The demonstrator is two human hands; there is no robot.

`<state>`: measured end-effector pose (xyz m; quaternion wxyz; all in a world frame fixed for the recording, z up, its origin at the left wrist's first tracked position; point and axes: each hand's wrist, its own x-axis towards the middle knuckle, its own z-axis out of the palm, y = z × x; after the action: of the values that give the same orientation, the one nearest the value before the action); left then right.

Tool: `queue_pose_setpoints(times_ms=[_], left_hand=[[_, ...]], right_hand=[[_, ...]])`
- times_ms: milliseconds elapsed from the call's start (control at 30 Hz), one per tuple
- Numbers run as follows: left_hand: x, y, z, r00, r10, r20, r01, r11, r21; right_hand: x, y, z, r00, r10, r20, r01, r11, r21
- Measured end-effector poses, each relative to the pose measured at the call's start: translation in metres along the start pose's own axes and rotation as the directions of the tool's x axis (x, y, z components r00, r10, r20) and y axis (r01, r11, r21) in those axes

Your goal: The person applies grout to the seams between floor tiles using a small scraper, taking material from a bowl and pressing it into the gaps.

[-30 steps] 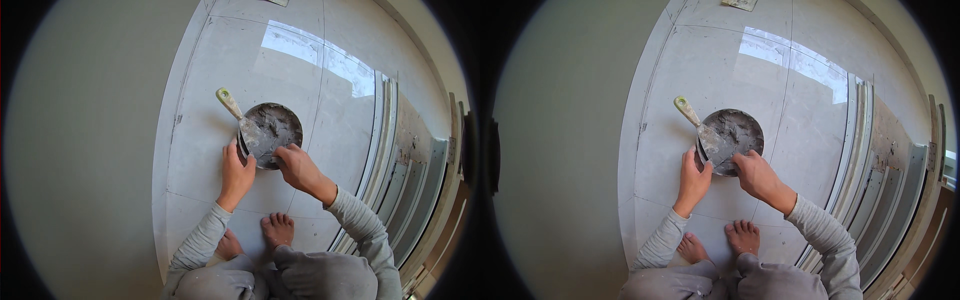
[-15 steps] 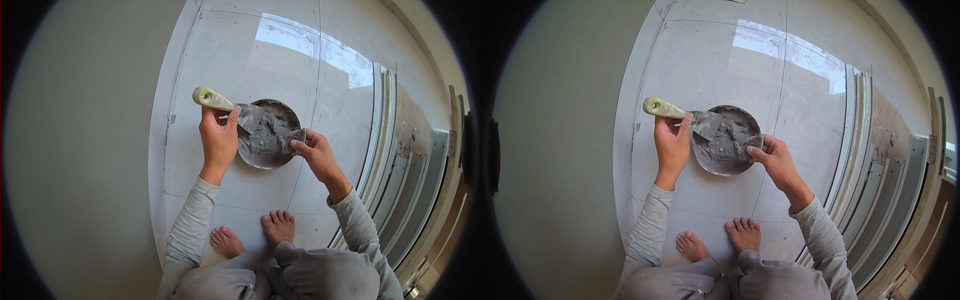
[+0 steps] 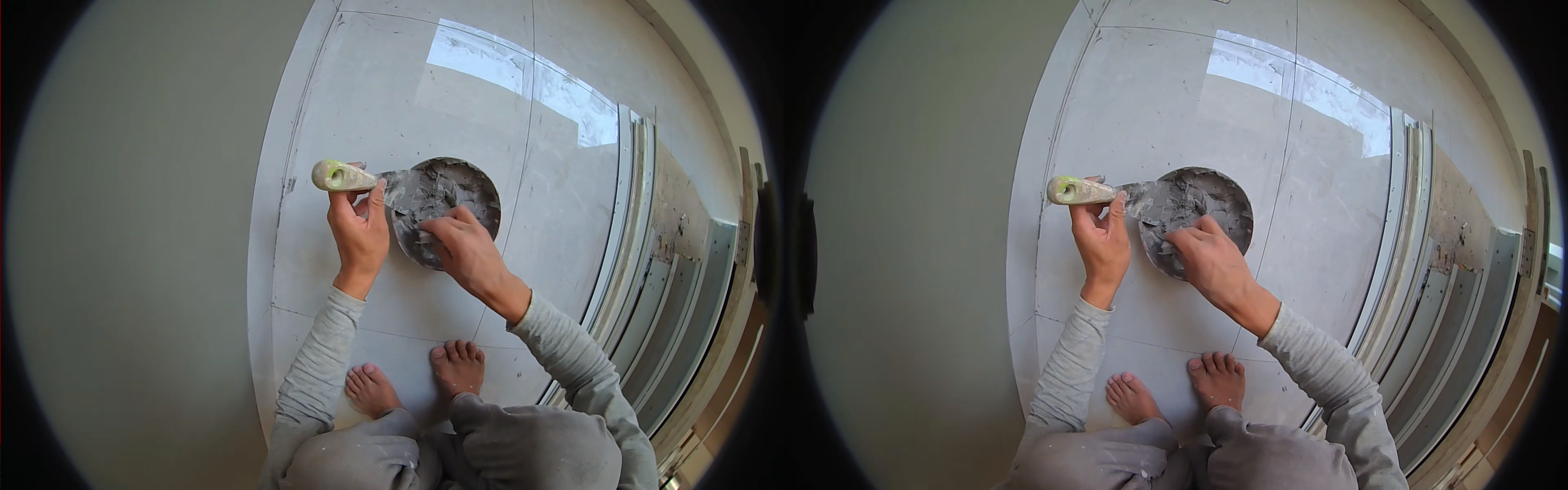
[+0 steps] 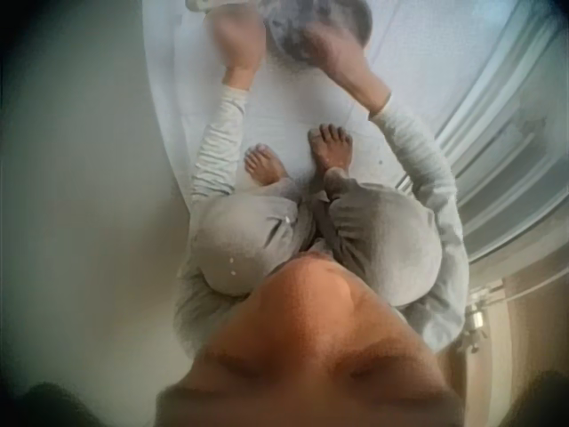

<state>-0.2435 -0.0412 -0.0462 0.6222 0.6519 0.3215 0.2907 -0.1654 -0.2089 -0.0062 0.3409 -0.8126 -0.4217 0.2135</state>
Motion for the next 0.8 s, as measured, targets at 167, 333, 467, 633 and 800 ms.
queue_pose_setpoints(times_ms=[167,333,467,633,800], left_hand=[[0.0,0.006,0.003,0.995,0.073,0.062,-0.079,0.992,0.098],[-0.001,0.01,0.002,0.997,-0.021,0.068,0.014,0.995,0.102],[-0.018,0.003,0.003,0.978,-0.191,-0.085,0.171,0.965,-0.196],[-0.073,0.003,0.015,0.914,-0.383,-0.134,0.376,0.924,-0.076],[-0.12,0.019,0.009,0.797,-0.601,-0.062,0.581,0.791,-0.194]], right_hand=[[-0.002,-0.002,0.014,0.977,0.047,0.209,-0.027,0.995,-0.098],[0.005,0.002,-0.02,0.901,0.319,0.295,-0.357,0.931,0.082],[-0.002,0.015,-0.035,0.809,0.461,0.365,-0.586,0.594,0.551],[-0.007,-0.018,-0.067,0.809,0.49,0.325,-0.536,0.385,0.752],[0.027,-0.062,-0.048,0.91,0.351,0.219,-0.393,0.566,0.725]])
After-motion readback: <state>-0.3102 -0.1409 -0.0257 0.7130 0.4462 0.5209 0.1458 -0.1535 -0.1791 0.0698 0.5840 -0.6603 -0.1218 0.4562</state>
